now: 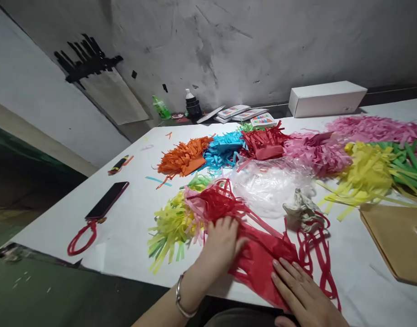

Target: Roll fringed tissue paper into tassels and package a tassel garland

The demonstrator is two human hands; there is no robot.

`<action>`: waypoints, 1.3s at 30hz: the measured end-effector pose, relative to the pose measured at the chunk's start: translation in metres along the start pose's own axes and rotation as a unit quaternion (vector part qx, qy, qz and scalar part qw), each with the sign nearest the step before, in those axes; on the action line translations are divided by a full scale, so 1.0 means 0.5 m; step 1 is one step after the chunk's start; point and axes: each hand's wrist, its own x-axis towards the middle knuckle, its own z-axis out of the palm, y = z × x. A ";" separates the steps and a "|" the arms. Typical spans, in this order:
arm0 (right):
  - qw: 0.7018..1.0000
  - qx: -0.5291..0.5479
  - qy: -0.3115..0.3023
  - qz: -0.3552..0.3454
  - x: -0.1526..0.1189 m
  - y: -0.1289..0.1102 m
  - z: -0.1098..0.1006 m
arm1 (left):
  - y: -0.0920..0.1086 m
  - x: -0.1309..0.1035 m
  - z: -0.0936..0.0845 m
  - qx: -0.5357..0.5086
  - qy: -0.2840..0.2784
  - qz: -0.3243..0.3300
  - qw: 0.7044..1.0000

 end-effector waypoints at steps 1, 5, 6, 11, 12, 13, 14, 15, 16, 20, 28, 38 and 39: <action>1.000 -0.004 -0.004 0.017 0.002 -0.002 -0.003 | -0.007 0.004 -0.005 0.021 0.033 -0.039 0.998; 0.998 -0.005 0.007 0.060 0.017 -0.010 -0.004 | -0.001 -0.023 0.008 -0.010 0.081 0.081 0.993; 0.998 0.000 0.012 0.062 0.022 -0.012 -0.002 | 0.007 -0.034 0.018 -0.030 0.055 0.150 0.987; 0.986 -0.038 0.002 0.165 0.026 -0.016 0.028 | 0.041 -0.068 0.055 -0.071 -0.071 0.225 0.969; 0.976 -0.070 0.000 0.205 0.017 -0.010 0.034 | 0.043 -0.069 0.055 -0.067 -0.081 0.204 0.973; 0.964 -0.102 0.000 0.247 0.004 -0.001 0.038 | 0.044 -0.069 0.053 -0.063 -0.087 0.189 0.976; 0.950 -0.128 -0.003 0.285 -0.012 0.011 0.038 | 0.043 -0.070 0.051 -0.057 -0.091 0.180 0.978; 0.938 -0.144 -0.007 0.316 -0.029 0.025 0.034 | 0.042 -0.071 0.048 -0.053 -0.091 0.177 0.979; 0.929 -0.151 -0.007 0.338 -0.046 0.040 0.026 | 0.042 -0.072 0.047 -0.049 -0.088 0.177 0.979; 0.916 -0.169 0.054 0.360 -0.078 0.075 -0.034 | 0.044 -0.086 0.054 -0.047 -0.051 0.178 0.982; 0.996 0.054 0.026 0.067 0.013 -0.007 -0.047 | 0.049 -0.110 0.061 -0.079 0.038 0.201 0.976; 0.986 0.136 0.052 0.081 -0.001 -0.001 -0.050 | 0.046 -0.116 0.049 -0.208 0.144 0.298 0.920; 0.985 0.139 0.052 0.088 0.001 -0.001 -0.048 | 0.048 -0.114 0.048 -0.217 0.149 0.296 0.918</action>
